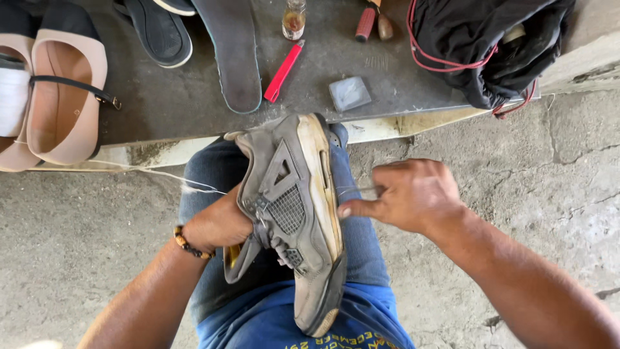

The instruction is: The person stitches a gray sneaker by hand using a needle and white thread, repeatedly pulling the thread through the sole and upper. They briefly use a red utility knife to cut the thread, then resume stitching along the shoe's edge.

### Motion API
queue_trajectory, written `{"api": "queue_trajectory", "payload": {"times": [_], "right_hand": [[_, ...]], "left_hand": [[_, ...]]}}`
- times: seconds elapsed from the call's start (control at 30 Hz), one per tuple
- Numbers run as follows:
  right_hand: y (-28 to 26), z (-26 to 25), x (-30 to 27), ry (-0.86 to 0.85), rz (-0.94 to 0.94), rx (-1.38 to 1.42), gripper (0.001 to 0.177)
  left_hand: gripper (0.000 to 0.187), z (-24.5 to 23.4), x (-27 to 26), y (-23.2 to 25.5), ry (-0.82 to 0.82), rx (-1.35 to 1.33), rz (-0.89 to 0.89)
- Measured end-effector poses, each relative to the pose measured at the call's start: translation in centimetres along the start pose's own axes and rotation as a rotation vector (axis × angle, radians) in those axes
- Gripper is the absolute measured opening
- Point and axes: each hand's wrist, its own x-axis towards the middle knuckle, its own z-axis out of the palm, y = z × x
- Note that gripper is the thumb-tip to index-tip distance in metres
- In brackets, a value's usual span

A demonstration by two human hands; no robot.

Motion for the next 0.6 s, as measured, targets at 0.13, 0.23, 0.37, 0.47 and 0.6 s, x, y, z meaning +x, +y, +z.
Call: {"api": "queue_trajectory", "payload": {"times": [0.13, 0.23, 0.37, 0.47, 0.6], "right_hand": [[0.1, 1.6, -1.6, -0.062, 0.217, 0.363, 0.069], [-0.9, 7.4, -1.9, -0.031, 0.09, 1.205, 0.038], [5.6, 6.8, -3.0, 0.364, -0.099, 1.869, 0.037], [5.3, 7.0, -3.9, 0.492, 0.021, 1.488, 0.033], [-2.9, 8.9, -1.4, 0.313, -0.008, 1.088, 0.028]], "left_hand": [[0.057, 1.0, -0.9, 0.4, 0.141, 0.024, 0.041], [0.041, 0.9, -0.8, 0.4, 0.212, 0.197, 0.044], [0.033, -0.7, -1.5, 0.0, 0.388, 0.402, -0.069], [0.029, -0.6, -1.6, -0.6, 0.526, 0.543, -0.151], [0.029, -0.7, -2.5, -1.7, 0.661, 0.692, -0.233]]}}
